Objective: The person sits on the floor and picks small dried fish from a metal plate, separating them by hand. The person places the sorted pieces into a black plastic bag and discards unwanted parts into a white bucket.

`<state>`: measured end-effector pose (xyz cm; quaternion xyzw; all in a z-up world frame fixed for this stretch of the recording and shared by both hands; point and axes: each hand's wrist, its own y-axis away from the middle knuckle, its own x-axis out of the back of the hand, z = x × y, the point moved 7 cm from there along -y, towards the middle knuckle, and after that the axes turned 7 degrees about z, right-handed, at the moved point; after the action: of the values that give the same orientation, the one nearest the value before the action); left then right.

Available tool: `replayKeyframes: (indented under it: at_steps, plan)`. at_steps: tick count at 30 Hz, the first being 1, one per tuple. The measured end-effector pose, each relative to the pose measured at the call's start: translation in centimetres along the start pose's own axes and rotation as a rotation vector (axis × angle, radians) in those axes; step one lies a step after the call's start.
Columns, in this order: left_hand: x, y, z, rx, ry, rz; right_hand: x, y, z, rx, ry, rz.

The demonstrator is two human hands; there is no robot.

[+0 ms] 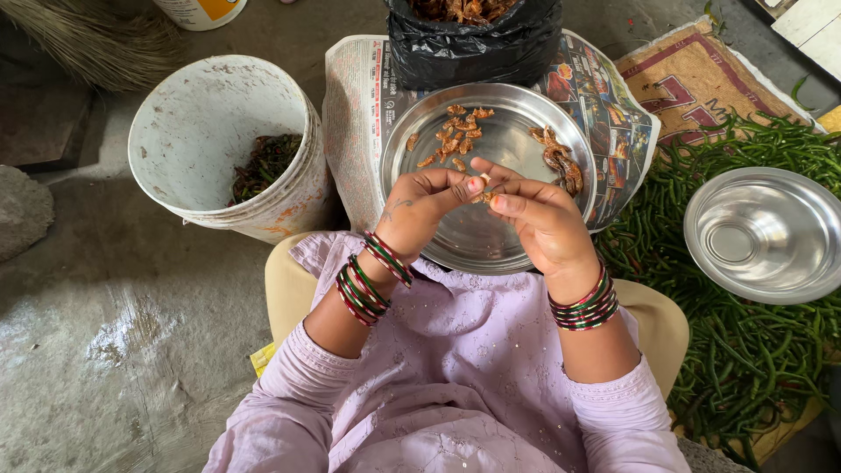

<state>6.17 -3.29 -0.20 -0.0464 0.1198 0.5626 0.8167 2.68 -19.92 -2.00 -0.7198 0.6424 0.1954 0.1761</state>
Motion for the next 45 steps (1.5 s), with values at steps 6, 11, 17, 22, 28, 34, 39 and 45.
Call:
replayKeyframes:
  at_steps: [6,11,17,22,28,34,39,45]
  plan:
    - [0.2,0.7,1.6,-0.085,-0.208,0.134,-1.9,0.6,-2.0,0.1,0.176,0.11]
    - [-0.3,1.1,2.7,-0.22,-0.327,0.175,-2.5,1.0,-2.7,0.158,0.293,0.169]
    - [-0.4,1.0,1.9,-0.152,-0.299,0.188,-3.0,1.4,-3.2,0.29,0.453,0.223]
    - [-0.7,0.4,0.4,0.02,-0.039,0.062,-3.2,1.8,-3.9,0.357,0.694,0.254]
    - [-0.7,0.1,-0.6,0.125,0.019,0.03,-3.7,1.7,-3.7,0.396,0.612,0.148]
    - [0.1,0.4,-1.1,0.229,-0.011,0.064,-2.9,1.3,-2.8,0.25,0.285,0.089]
    - [-0.7,0.5,-0.2,0.071,0.069,-0.022,-1.9,1.2,-3.1,0.224,0.296,0.176]
    - [-0.6,0.7,0.2,0.048,0.013,0.011,-2.2,1.2,-3.3,0.198,0.287,0.141]
